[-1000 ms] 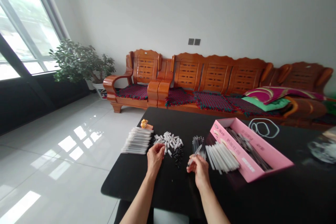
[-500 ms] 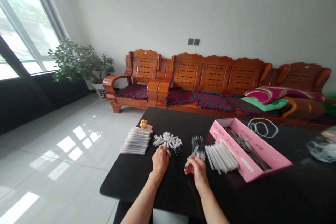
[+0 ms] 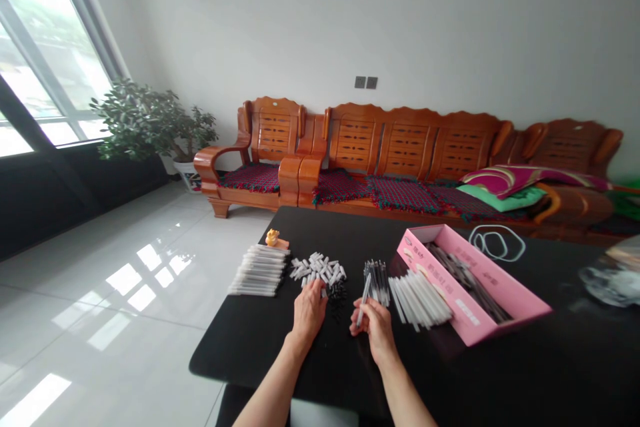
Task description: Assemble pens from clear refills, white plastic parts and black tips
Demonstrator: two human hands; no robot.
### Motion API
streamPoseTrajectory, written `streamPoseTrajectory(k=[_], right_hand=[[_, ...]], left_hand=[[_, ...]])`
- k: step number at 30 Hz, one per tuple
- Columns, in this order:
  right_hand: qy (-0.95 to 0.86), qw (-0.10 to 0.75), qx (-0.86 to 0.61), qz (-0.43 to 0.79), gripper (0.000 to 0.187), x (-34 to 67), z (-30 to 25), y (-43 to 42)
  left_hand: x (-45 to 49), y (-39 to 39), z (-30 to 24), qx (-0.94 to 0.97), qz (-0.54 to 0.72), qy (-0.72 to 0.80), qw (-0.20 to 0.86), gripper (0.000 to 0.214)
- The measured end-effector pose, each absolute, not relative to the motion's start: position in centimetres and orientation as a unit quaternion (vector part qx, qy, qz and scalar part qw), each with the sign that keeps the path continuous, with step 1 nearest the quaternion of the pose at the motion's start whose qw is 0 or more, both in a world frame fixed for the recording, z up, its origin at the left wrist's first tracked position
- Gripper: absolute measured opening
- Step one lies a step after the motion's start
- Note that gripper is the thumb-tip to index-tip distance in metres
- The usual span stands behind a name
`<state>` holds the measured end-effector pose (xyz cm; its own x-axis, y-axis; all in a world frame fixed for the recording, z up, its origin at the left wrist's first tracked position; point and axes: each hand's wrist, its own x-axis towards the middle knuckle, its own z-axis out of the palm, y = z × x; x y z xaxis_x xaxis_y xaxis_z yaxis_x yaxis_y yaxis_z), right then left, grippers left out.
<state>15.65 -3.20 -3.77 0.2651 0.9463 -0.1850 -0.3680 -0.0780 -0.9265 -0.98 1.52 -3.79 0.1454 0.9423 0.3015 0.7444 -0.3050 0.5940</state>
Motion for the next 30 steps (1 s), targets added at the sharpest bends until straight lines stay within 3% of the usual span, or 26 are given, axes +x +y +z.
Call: streamPoseTrajectory(k=[4,10,13,18,30], right_hand=[[-0.320,0.606,-0.512,0.518,0.027,15.6,-4.0,-3.2],[-0.457,0.518,-0.556,0.462,0.042,14.6,-2.7,-4.1],[-0.549,0.482,-0.552,0.402,0.045,13.9,-1.3,-4.5],[-0.610,0.447,-0.550,0.355,0.046,13.4,0.0,-4.3],[-0.631,0.423,-0.564,0.325,0.039,13.1,-0.7,-4.2]], left_hand=[[-1.2,1.7,-3.8,0.660,0.416,0.574,0.250,0.020],[-2.2,2.6,-3.1,0.348,0.590,0.426,0.591,0.033],[-2.4,2.8,-2.4,0.235,0.600,0.363,0.673,0.038],[-2.5,2.8,-1.8,0.185,0.594,0.323,0.713,0.036],[-2.0,2.2,-2.3,0.280,0.574,0.363,0.679,0.040]])
